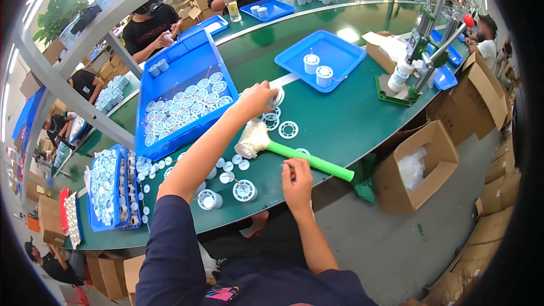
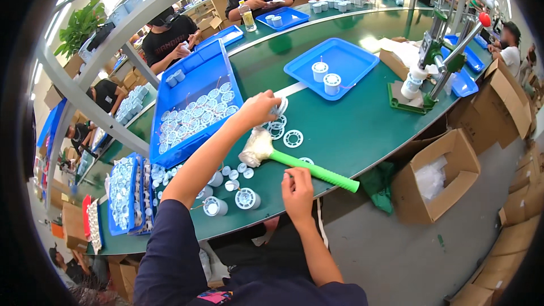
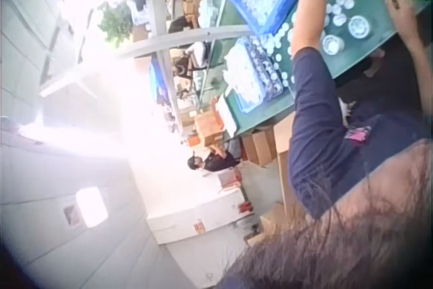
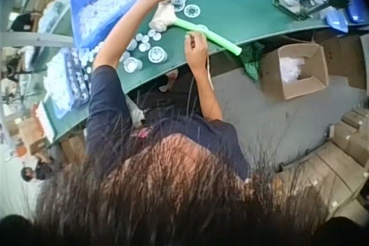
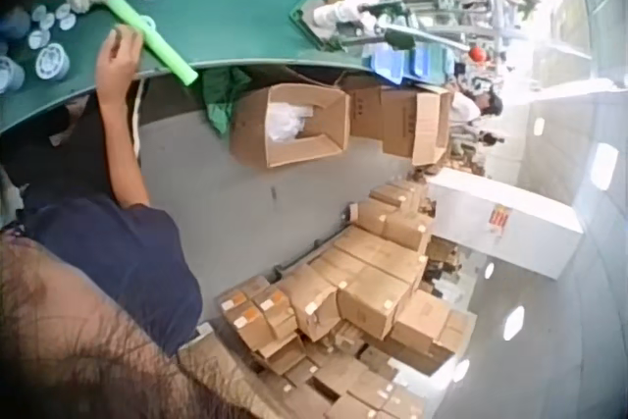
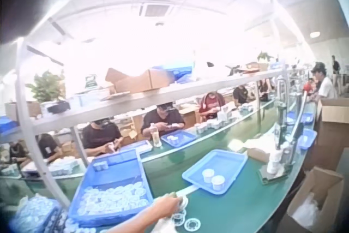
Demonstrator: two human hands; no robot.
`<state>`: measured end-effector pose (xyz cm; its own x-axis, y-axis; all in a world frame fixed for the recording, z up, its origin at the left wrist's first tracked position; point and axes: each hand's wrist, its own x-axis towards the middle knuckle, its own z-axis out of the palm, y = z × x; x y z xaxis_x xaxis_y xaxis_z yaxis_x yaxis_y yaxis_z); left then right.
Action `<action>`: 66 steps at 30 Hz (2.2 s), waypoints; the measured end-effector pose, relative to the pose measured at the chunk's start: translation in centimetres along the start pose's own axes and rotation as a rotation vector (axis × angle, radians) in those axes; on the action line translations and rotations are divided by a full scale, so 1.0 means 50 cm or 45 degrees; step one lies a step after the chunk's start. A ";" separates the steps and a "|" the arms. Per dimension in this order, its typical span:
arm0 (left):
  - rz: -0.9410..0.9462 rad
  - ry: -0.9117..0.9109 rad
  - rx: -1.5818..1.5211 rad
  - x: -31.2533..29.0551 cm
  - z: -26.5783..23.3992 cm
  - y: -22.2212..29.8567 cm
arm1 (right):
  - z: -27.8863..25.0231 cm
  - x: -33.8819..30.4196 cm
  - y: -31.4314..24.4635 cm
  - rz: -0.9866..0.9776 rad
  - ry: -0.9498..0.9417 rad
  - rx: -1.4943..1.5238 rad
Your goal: Assembling small circular electronic components using a rubber mallet and manual dexterity on an electronics factory production line.
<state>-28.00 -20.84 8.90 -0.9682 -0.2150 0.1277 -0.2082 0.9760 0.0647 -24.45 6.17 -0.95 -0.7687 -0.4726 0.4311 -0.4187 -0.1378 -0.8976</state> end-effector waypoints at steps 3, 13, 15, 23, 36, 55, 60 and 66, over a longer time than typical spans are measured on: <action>0.016 -0.258 0.033 0.011 0.027 0.014 | -0.002 -0.001 0.005 -0.028 0.006 -0.029; 0.100 0.336 -0.173 -0.226 -0.067 0.084 | -0.010 0.004 0.011 0.055 -0.118 -0.284; 0.223 0.469 -0.234 -0.380 -0.146 0.126 | -0.014 -0.001 0.013 0.220 -0.120 -0.336; -1.306 0.988 0.207 -1.123 -0.193 0.266 | -0.024 0.012 0.044 -0.136 -0.192 -0.486; -1.985 -0.043 -0.330 -1.631 0.313 0.491 | -0.027 0.053 0.086 -0.471 -0.290 -0.926; -2.459 -0.509 -1.077 -1.498 0.509 0.502 | -0.004 0.051 0.056 -0.287 -0.312 -1.004; -2.447 -0.350 -0.964 -1.541 0.551 0.518 | -0.014 0.040 0.048 -0.280 -0.316 -0.968; -2.225 -0.492 -1.139 -1.608 0.571 0.526 | -0.014 0.037 0.054 -0.257 -0.327 -0.891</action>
<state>40.39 23.14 -27.91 0.1681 -0.6004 -0.7818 -0.7881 -0.5583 0.2594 -27.35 5.53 -2.51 -0.5441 -0.6958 0.4687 -0.8129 0.2990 -0.4998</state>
